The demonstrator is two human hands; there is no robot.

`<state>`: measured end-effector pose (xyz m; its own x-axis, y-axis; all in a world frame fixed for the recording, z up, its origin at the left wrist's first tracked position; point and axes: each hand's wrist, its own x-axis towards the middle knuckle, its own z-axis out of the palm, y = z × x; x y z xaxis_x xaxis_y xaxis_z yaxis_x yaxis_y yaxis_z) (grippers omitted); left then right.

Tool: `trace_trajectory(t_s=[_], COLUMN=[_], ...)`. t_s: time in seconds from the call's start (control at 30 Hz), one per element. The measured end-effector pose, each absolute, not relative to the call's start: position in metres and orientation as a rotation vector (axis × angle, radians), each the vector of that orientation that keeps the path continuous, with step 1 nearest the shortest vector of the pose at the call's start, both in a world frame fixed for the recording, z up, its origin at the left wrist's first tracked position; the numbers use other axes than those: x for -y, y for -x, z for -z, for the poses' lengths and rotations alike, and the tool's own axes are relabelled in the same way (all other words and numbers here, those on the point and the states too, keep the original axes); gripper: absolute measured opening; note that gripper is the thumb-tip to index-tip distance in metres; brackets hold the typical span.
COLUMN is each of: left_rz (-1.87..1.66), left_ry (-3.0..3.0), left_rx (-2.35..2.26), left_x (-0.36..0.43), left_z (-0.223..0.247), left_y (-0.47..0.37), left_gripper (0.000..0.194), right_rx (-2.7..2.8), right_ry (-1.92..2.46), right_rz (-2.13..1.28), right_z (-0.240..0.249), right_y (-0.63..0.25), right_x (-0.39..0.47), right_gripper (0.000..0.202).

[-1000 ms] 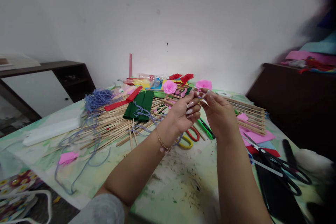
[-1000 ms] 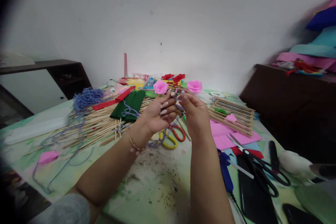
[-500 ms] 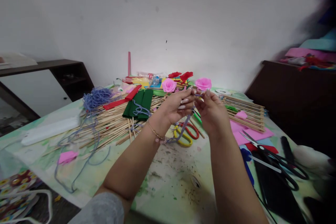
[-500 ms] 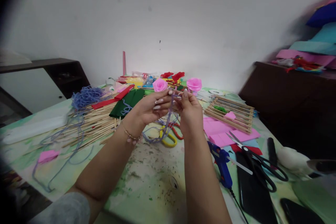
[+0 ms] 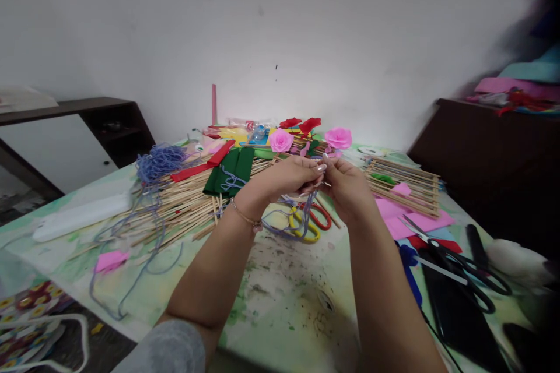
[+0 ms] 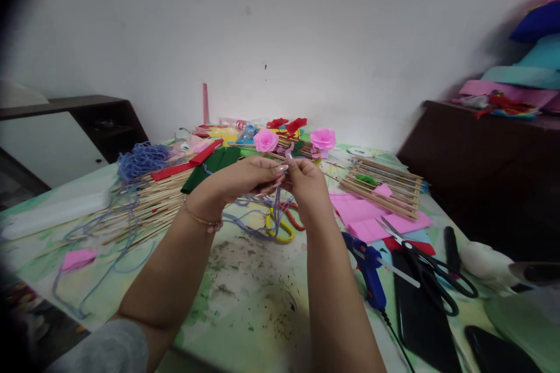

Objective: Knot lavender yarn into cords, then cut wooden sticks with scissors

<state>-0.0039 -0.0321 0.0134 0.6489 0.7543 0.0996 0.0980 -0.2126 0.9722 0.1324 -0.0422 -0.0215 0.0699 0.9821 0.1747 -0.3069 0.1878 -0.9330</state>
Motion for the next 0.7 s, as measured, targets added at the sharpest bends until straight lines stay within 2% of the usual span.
trace_trajectory(t_s=[0.13, 0.4, 0.7], left_rz=[-0.758, -0.808, -0.9], left_ry=[-1.656, -1.527, -1.502], left_rx=[-0.739, -0.66, -0.724], left_x=[0.032, 0.0259, 0.0226], left_z=[-0.0139, -0.0134, -0.0121], left_y=[0.0035, 0.0054, 0.0036], left_gripper=[0.035, 0.033, 0.034], right_rx=[1.088, 0.945, 1.056], right_ry=[0.928, 0.892, 1.0], right_rz=[-1.006, -1.086, -0.953], right_z=[0.0253, 0.0236, 0.018], right_y=[-0.1309, -0.1253, -0.1292], right_x=[0.0392, 0.0388, 0.0463], right_gripper=[0.032, 0.043, 0.032])
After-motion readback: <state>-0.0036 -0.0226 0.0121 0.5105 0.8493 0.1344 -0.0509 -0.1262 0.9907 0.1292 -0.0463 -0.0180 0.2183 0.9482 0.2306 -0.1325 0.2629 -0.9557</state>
